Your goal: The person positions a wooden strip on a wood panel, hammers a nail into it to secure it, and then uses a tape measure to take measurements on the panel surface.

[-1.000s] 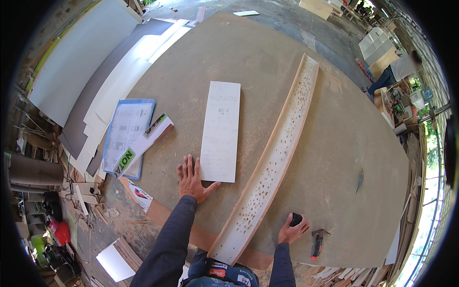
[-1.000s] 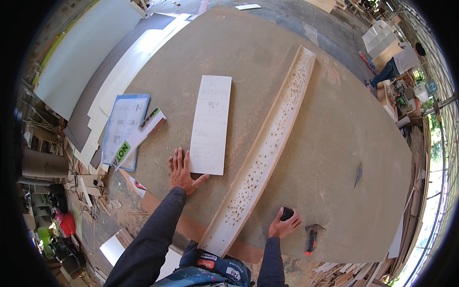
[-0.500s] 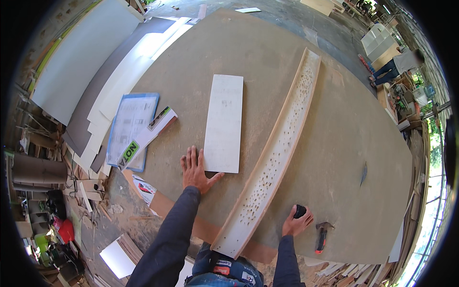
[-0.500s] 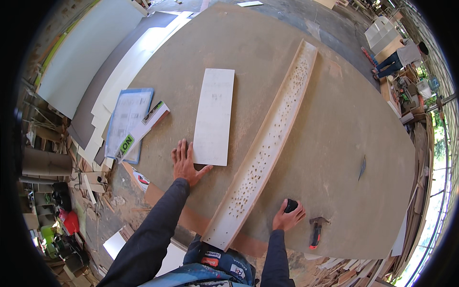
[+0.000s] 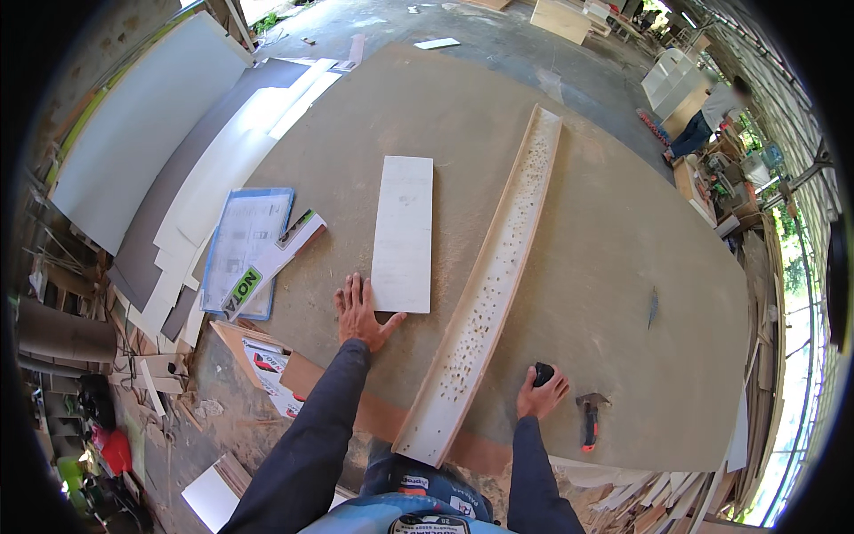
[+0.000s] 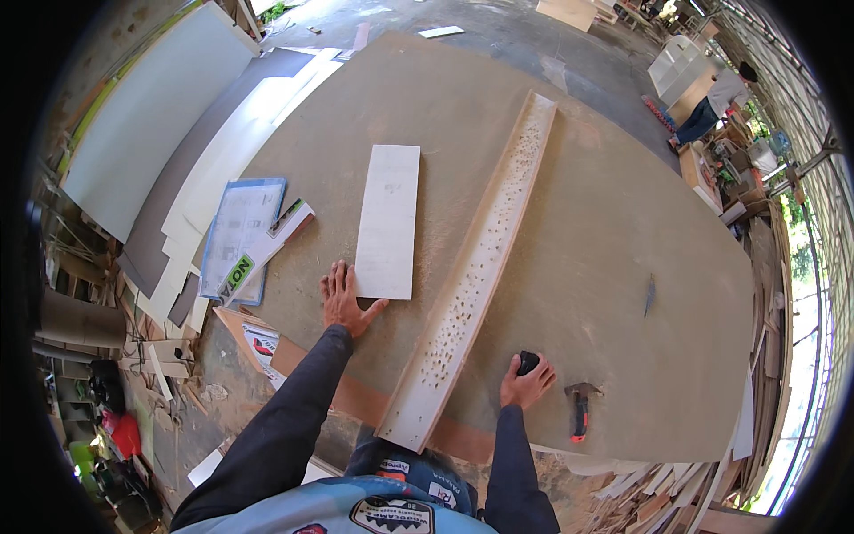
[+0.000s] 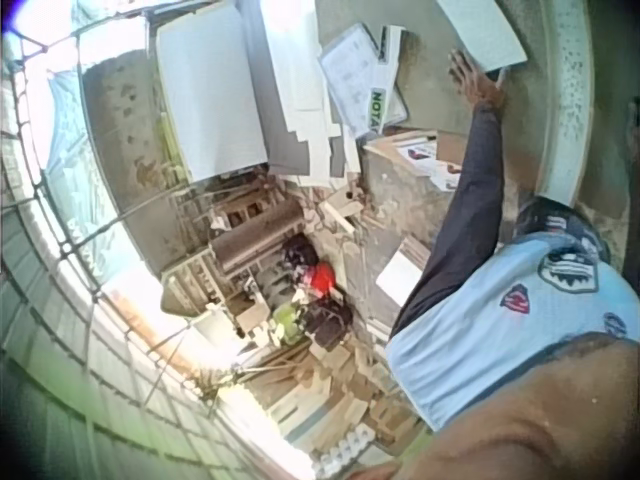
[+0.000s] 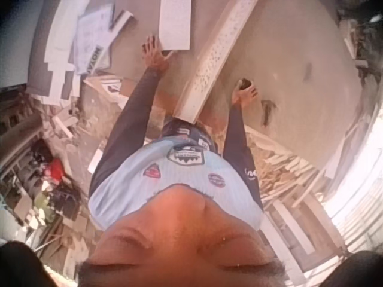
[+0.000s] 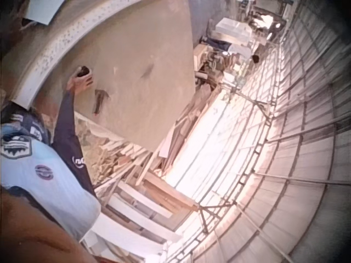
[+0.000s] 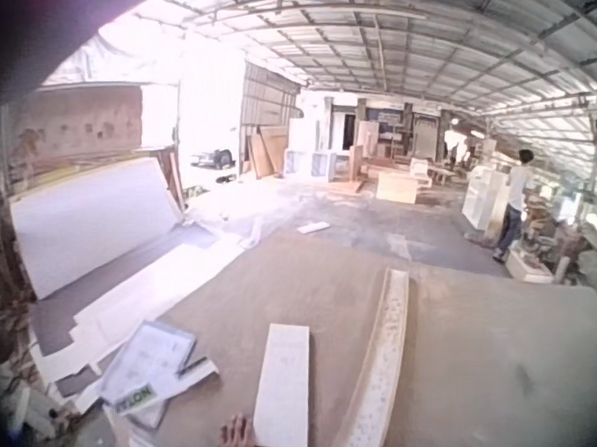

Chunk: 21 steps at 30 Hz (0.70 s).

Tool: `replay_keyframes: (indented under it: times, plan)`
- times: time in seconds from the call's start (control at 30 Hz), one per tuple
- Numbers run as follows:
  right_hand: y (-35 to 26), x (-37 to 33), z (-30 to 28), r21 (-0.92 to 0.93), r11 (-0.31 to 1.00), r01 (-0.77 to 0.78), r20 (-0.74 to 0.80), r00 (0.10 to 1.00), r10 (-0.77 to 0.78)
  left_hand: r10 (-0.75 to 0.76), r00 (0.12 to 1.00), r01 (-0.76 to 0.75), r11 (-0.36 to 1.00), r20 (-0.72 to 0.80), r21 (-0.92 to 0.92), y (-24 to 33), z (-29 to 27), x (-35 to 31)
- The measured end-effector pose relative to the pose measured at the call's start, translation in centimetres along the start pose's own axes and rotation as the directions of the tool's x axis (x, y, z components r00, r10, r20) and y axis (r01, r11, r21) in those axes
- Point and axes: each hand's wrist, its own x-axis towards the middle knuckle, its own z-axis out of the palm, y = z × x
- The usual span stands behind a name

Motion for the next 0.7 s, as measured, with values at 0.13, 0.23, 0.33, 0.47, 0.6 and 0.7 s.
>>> replay_keyframes:
  times: [0.13, 0.23, 0.33, 0.47, 0.6, 0.7]
  plan:
    - [0.4, 0.1, -0.5, 0.057, 0.998, 0.034, 0.033, 0.999, -0.036, 0.014, 1.000, -0.015, 0.999, -0.026, -0.032, -0.1, -0.2, -0.2]
    - [0.4, -1.1, -1.6, 0.018, 0.999, 0.046, 0.076, 0.996, -0.048, 0.012, 0.999, -0.015, 0.998, -0.051, -0.064, -0.3, -0.6, -0.4]
    - [1.3, -2.0, -2.9, -0.054, 0.999, 0.005, 0.151, 0.988, 0.003, 0.032, 0.997, -0.042, 0.991, -0.073, -0.131, -0.1, 1.0, -0.3]
    - [0.2, -3.7, -4.4, -0.110, 0.993, -0.030, 0.218, 0.974, 0.053, 0.015, 0.991, -0.043, 0.977, -0.133, -0.208, -1.7, 0.9, -0.8]
    - [1.4, -5.8, -4.7, 0.206, 0.942, -0.266, 0.225, 0.949, 0.219, -0.107, 0.945, -0.046, 0.892, -0.309, -0.449, -1.7, 0.3, -2.9]
    - [0.2, -8.2, -6.0, 0.459, 0.802, -0.382, 0.325, 0.913, 0.249, -0.159, 0.938, -0.056, 0.809, -0.309, -0.585, -1.2, 0.3, -7.0]
